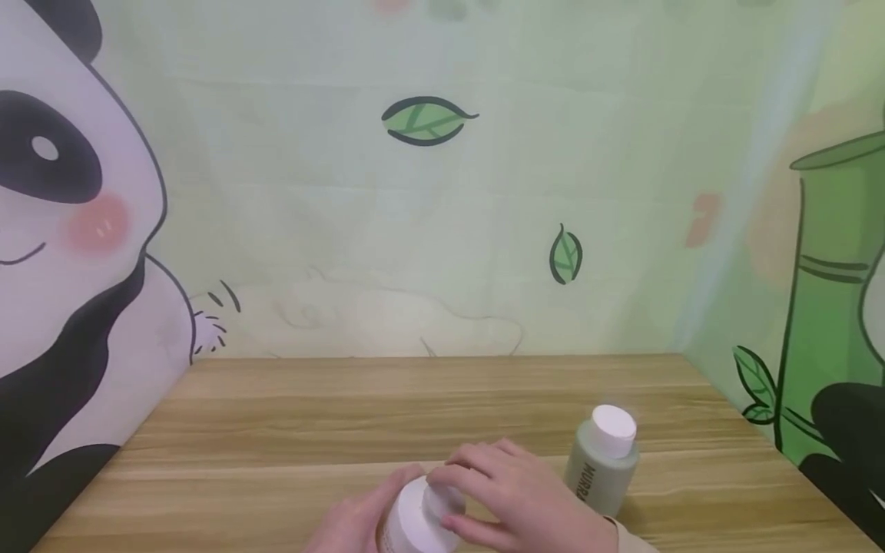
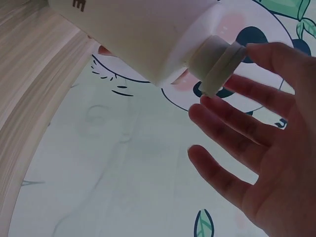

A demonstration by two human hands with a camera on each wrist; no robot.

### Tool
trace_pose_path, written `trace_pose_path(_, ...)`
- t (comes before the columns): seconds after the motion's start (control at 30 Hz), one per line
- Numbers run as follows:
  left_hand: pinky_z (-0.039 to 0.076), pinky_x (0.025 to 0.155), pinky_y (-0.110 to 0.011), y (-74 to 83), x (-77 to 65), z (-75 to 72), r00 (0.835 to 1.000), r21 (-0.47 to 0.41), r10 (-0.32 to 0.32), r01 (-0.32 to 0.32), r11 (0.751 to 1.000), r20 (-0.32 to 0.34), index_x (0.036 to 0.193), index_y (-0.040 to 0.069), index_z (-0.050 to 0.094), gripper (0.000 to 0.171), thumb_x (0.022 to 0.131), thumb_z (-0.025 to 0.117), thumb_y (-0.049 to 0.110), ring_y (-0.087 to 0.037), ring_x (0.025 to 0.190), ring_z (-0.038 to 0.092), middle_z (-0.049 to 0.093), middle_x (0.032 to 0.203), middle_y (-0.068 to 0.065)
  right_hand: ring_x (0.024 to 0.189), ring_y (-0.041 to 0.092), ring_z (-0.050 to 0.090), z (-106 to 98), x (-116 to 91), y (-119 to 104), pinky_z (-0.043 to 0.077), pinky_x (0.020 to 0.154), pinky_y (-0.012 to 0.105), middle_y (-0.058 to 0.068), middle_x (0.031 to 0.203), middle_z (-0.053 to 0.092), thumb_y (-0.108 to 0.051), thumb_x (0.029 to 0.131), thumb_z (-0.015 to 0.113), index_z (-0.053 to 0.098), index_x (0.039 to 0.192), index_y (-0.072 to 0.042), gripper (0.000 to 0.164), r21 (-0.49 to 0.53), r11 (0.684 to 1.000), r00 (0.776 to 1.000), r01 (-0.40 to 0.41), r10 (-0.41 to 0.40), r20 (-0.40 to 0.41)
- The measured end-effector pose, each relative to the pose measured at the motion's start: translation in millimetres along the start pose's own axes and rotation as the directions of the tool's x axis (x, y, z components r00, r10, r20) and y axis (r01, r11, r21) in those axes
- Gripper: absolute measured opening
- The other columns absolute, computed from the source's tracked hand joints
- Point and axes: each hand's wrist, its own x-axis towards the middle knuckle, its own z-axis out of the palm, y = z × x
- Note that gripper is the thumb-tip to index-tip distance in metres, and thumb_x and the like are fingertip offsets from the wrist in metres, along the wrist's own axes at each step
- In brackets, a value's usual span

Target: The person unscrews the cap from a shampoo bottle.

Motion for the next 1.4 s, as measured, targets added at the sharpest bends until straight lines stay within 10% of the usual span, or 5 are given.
trace_pose_path(1.4,0.045,0.064,-0.022,0.6,-0.4,-0.3,0.999,0.035,0.023,-0.022,0.999,-0.033,0.135,0.038,0.046,0.077,0.068,0.082,0.051,0.002,0.077,0.059,0.071,0.095,0.004,0.111,0.008,0.058,0.4,-0.3,-2.0,0.049,0.087,0.030,-0.007,0.124,0.058,-0.037,0.092,0.064,0.052,0.134,-0.022,0.047,0.094,0.994,0.997,-0.046,0.040,0.069)
